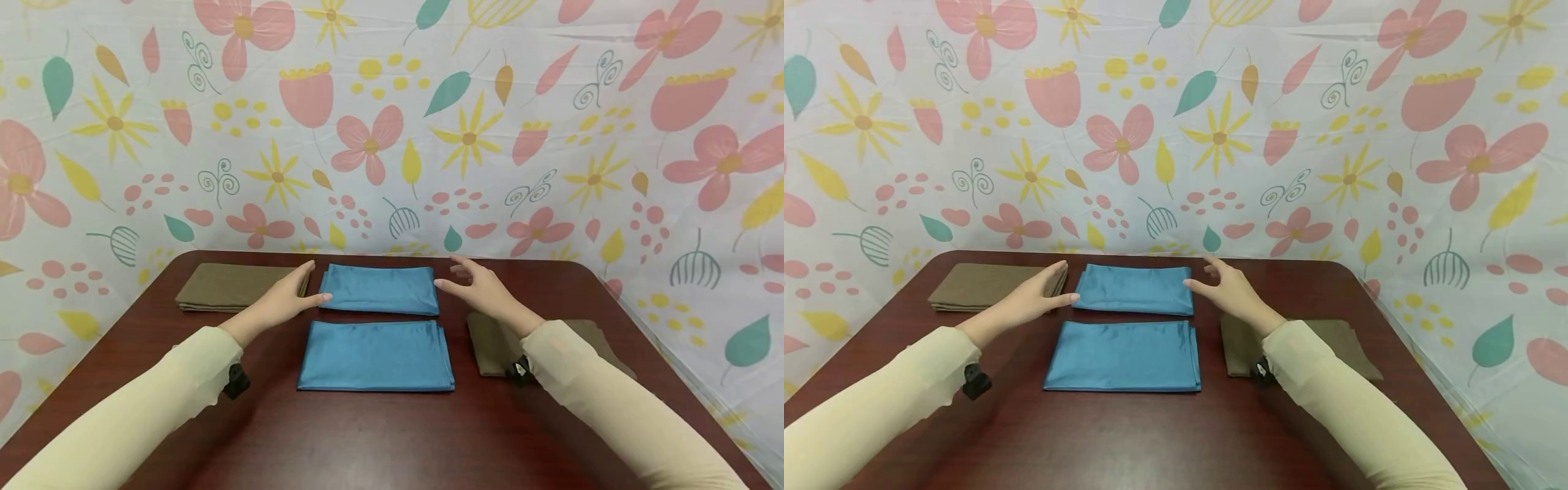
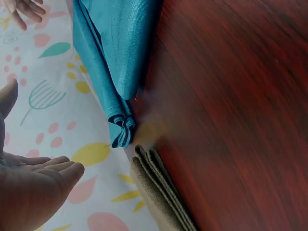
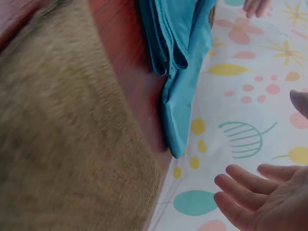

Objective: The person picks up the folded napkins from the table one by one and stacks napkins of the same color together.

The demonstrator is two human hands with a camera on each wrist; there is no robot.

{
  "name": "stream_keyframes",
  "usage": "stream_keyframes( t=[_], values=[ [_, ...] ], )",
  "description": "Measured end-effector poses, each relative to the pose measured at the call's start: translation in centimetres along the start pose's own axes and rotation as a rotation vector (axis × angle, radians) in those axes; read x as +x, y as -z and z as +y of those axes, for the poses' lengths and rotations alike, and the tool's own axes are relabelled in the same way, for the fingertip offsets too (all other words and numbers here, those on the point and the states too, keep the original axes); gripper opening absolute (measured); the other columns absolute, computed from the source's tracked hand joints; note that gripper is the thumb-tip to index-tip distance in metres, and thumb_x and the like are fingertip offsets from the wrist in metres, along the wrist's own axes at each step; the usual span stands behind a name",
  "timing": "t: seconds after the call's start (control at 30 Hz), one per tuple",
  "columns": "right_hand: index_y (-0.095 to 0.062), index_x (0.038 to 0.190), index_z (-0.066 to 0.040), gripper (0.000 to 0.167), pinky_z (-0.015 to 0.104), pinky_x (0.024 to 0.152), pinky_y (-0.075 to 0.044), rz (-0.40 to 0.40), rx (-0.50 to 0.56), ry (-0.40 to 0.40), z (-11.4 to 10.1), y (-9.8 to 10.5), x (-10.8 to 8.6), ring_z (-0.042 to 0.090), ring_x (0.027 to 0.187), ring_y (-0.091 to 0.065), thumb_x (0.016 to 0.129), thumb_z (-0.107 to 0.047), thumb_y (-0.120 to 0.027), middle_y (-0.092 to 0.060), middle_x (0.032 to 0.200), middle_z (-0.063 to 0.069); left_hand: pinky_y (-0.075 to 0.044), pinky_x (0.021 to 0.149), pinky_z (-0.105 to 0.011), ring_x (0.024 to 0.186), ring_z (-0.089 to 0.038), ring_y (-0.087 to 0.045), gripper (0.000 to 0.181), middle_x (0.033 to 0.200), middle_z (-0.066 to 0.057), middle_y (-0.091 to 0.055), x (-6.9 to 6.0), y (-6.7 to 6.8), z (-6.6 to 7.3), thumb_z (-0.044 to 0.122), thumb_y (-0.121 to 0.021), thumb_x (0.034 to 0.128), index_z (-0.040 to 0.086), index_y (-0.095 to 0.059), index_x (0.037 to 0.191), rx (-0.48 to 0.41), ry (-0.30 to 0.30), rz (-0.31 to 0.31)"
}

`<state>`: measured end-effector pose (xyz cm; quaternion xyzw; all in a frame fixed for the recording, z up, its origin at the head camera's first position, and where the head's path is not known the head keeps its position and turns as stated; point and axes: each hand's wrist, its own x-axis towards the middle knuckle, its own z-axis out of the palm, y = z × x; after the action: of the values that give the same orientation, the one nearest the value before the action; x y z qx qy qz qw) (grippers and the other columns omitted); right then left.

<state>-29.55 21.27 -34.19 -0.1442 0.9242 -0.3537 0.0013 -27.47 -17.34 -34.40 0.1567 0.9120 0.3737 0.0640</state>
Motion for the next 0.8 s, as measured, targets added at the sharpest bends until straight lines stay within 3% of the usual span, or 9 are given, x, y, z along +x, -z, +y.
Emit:
stream_keyframes(
  t=[0.4, 0.57, 0.8],
  values=[
    [-0.028, 0.153, -0.007, 0.089, 0.054, 0.103, -0.045, -0.004, 0.079, -0.061, 1.0, -1.1, 1.3, 0.036, 0.132, -0.046, 0.087, -0.054, -0.065, -0.050, 0.142, 0.019, -0.021, 0.118, -0.056, 0.148, -0.038, -0.013, 0.089, 0.161, -0.019, -0.012, 1.5, -0.5, -0.9, 0.042, -0.059, 0.0964, 0.005, -0.004, 0.156, -0.201, 0.081, -0.052],
    [-0.029, 0.152, -0.004, 0.097, 0.052, 0.101, -0.047, 0.010, 0.082, -0.168, 1.0, -1.6, 1.9, 0.037, 0.125, -0.052, 0.083, -0.061, -0.067, -0.053, 0.138, 0.021, -0.022, 0.119, -0.054, 0.148, -0.037, -0.018, 0.087, 0.160, -0.020, -0.016, 2.3, -1.2, -1.1, 0.042, -0.057, 0.0973, 0.003, -0.006, 0.156, -0.257, 0.171, -0.065],
    [-0.024, 0.152, -0.001, 0.097, 0.048, 0.097, -0.052, -0.046, 0.235, -0.290, 0.4, -2.1, 2.4, 0.039, 0.119, -0.057, 0.085, -0.054, -0.069, -0.048, 0.140, 0.026, -0.022, 0.119, -0.054, 0.147, -0.039, -0.016, 0.084, 0.159, -0.025, -0.017, 3.5, -2.0, -1.2, 0.040, -0.053, 0.0994, -0.002, -0.006, 0.155, -0.301, 0.261, -0.064]
  ],
)
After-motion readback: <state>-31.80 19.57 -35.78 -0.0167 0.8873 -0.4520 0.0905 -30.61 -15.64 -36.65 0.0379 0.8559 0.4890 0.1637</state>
